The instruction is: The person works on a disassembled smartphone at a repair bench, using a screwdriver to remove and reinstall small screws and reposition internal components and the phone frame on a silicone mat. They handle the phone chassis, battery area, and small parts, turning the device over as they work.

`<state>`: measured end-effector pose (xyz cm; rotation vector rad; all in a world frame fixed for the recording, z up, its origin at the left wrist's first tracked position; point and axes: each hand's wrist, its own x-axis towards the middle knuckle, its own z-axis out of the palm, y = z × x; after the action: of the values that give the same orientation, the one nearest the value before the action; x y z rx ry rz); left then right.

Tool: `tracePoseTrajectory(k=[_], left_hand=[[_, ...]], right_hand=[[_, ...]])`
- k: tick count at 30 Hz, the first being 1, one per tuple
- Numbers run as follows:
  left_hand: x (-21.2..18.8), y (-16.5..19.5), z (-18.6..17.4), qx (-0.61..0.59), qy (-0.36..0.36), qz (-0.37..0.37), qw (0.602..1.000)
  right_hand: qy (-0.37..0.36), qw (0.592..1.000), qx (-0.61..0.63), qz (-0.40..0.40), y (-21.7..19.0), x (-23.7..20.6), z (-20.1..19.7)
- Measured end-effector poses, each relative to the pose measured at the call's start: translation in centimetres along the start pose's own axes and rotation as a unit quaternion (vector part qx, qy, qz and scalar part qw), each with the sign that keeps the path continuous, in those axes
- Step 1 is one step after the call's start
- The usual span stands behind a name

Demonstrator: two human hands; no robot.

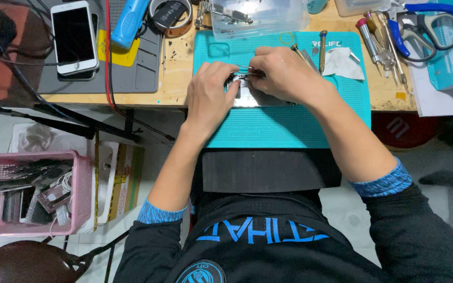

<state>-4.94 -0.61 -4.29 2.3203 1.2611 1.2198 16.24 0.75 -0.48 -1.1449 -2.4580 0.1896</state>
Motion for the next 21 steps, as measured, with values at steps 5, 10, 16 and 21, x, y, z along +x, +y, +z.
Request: tracePoseTrajectory(k=[5, 10, 16, 21], left_hand=[[0.2, -0.2, 0.0, -0.004, -0.005, -0.011, 1.000], [0.5, -0.4, 0.1, -0.020, -0.016, -0.032, 0.999], [0.8, -0.7, 0.4, -0.068, -0.038, -0.073, 0.994], [1.2, -1.3, 1.1, -0.076, -0.031, -0.068, 0.994]], right_hand=[[-0.030, 0.999, -0.001, 0.012, 0.1, 0.7, -0.2], [-0.022, 0.999, -0.008, 0.032, 0.1, 1.1, 0.4], [0.003, 0.999, -0.002, 0.049, -0.3, 1.1, 0.7], [0.019, 0.998, 0.001, 0.061, -0.4, 0.9, 0.8]])
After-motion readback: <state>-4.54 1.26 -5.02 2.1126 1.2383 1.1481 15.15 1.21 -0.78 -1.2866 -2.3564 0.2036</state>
